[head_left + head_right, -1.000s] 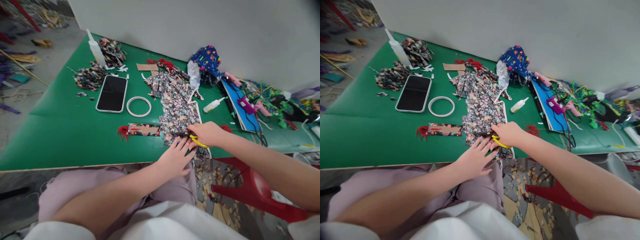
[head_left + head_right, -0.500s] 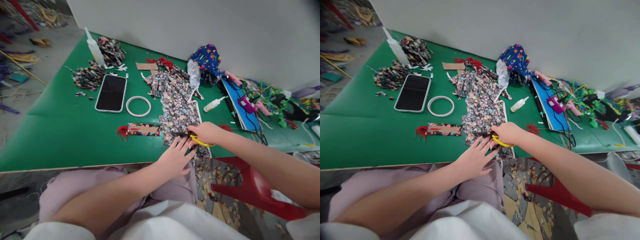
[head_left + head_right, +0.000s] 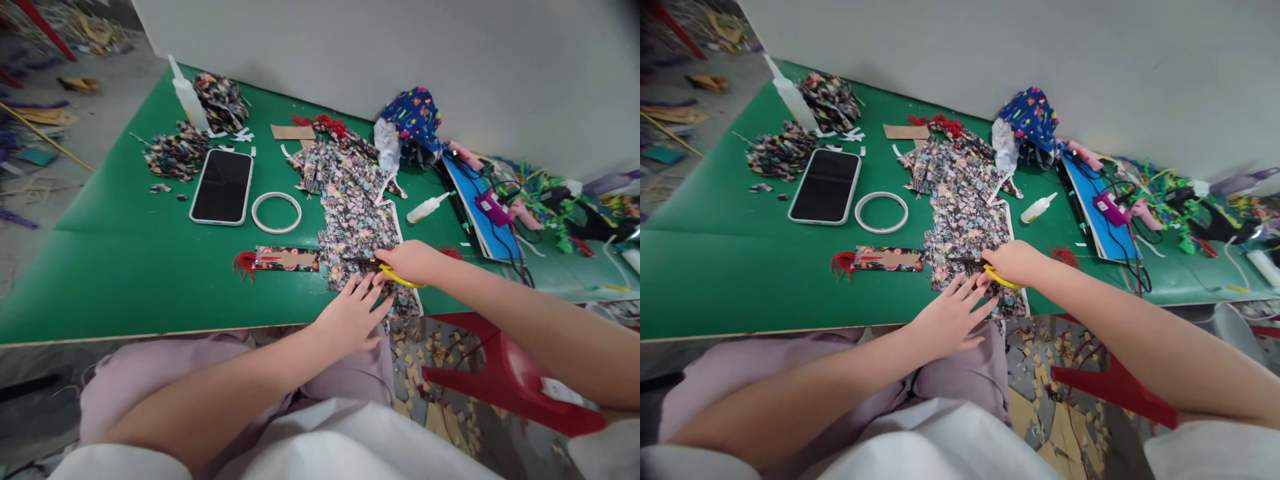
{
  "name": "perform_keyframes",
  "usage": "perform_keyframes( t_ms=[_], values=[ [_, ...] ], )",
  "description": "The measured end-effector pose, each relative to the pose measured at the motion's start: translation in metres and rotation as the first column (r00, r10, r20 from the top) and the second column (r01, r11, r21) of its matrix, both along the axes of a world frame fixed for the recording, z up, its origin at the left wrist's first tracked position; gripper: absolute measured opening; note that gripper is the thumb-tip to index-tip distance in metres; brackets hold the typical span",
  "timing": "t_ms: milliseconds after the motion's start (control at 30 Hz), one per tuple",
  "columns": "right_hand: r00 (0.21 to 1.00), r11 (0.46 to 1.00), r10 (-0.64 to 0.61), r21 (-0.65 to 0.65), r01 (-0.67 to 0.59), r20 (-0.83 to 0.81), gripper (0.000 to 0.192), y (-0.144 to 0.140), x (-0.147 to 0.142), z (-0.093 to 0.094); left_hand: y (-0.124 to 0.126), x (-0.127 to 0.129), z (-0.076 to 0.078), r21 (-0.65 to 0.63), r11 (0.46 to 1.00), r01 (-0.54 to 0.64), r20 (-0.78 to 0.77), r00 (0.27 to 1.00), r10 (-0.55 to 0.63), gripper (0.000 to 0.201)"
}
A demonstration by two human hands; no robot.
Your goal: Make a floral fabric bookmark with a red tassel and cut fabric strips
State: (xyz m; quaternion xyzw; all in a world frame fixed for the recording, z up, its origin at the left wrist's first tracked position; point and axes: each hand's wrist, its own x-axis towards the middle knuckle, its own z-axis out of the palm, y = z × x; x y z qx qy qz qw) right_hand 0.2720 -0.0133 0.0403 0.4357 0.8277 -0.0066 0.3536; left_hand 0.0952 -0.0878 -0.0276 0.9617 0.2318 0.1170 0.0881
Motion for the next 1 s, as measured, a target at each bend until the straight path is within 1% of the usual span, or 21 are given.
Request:
perform_keyframes(
  t_ms=[133, 367, 567, 667, 833, 1000],
  values=[
    [1.0, 1.0, 0.006, 0.017, -0.006, 0.008, 0.049, 0.0, 0.002, 0.0, 0.0, 0.0, -0.001, 0.0, 1.0, 0.003, 0.006, 1.0, -0.003, 0.069],
    [1.0, 0.999, -0.001, 0.049, 0.002, -0.021, 0.069, -0.004, 0.011, 0.001, 0.0, -0.001, -0.001, 0.003, 1.0, 0.01, 0.021, 1.0, -0.01, 0.068],
    [1.0, 0.995, 0.019, 0.095, -0.017, -0.02, 0.082, -0.007, 0.009, 0.002, 0.001, -0.001, -0.001, -0.001, 1.0, 0.016, 0.016, 1.0, -0.016, 0.067],
    [1.0, 0.995, 0.012, 0.096, -0.01, -0.017, 0.079, -0.008, 0.007, 0.003, 0.001, -0.001, -0.001, -0.001, 1.0, 0.017, 0.01, 1.0, -0.017, 0.067],
    [1.0, 0.996, -0.004, 0.089, 0.002, 0.019, 0.061, -0.007, 0.003, 0.004, 0.001, 0.0, -0.002, -0.012, 1.0, 0.018, 0.005, 1.0, -0.018, 0.068],
    [1.0, 0.994, 0.021, 0.106, -0.023, 0.022, 0.052, -0.006, 0.002, 0.004, 0.001, 0.0, 0.0, -0.011, 1.0, 0.015, 0.01, 1.0, -0.015, 0.068]
  ],
)
